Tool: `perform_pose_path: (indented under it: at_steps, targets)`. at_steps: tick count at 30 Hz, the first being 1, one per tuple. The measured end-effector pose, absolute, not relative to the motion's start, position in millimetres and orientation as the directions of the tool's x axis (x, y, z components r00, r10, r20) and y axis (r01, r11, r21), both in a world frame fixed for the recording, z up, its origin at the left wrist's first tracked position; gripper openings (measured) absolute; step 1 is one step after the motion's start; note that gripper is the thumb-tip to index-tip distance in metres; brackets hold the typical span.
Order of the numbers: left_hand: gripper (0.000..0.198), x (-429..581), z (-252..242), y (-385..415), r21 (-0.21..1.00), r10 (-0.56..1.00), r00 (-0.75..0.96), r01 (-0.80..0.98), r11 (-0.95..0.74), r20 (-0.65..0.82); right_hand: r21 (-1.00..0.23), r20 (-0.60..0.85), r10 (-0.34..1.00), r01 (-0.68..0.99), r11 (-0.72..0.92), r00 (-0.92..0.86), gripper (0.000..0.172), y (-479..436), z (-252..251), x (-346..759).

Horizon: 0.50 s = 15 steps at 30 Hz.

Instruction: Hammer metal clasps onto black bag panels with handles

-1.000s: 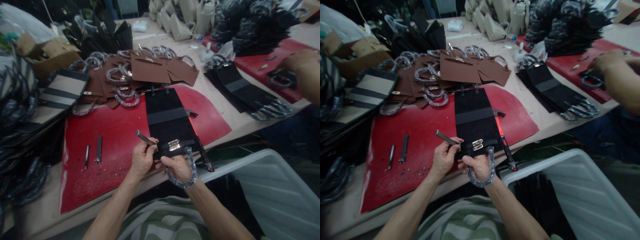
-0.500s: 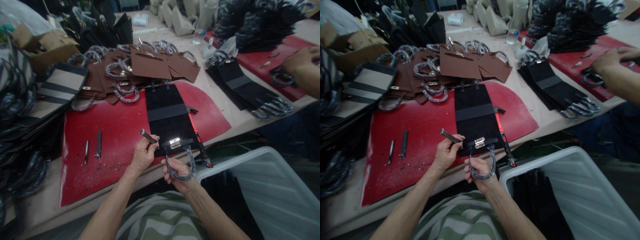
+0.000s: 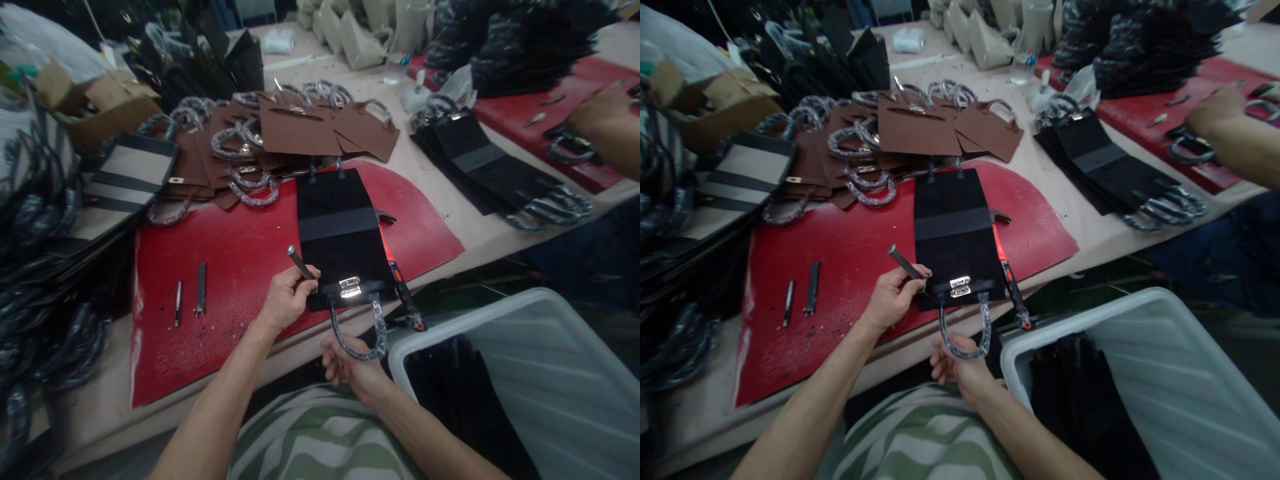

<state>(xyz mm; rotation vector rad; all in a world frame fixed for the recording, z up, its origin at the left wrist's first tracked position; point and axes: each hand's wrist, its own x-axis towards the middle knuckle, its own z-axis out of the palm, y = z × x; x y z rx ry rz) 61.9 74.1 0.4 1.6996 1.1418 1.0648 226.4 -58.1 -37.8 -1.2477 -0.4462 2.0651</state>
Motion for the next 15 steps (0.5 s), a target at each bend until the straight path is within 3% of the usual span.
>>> perform_pose_path:
  at_steps: [2,4,5,7,9,11,15]
  targets:
    - [0.017,62,-1,74,0.928,0.950,0.232,0.262,-0.266,0.208,-0.782,-0.575,0.689,0.051,-0.621,-0.441,0.018,-71,-17,231]
    - [0.016,62,-2,72,0.927,0.951,0.213,0.254,-0.275,0.223,-0.914,-0.396,0.714,0.323,-0.246,-0.578,0.018,-72,11,236]
    - [0.015,63,-3,71,0.927,0.951,0.203,0.249,-0.280,0.232,-0.925,-0.262,0.763,0.380,-0.024,-0.591,0.023,-67,25,239]
    - [0.014,63,-4,69,0.928,0.951,0.188,0.237,-0.286,0.245,-0.813,-0.029,0.862,0.514,0.274,-0.505,0.030,-47,45,244]
    - [0.015,63,-4,68,0.931,0.951,0.187,0.229,-0.285,0.246,-0.642,0.104,0.914,0.676,0.363,-0.392,0.030,-23,49,248]
    - [0.016,63,-3,68,0.931,0.951,0.195,0.231,-0.283,0.240,-0.523,0.140,0.932,0.774,0.357,-0.335,0.029,-4,42,250]
    - [0.015,63,-3,68,0.929,0.948,0.197,0.225,-0.293,0.251,-0.461,0.093,0.943,0.826,0.325,-0.319,0.035,8,22,250]
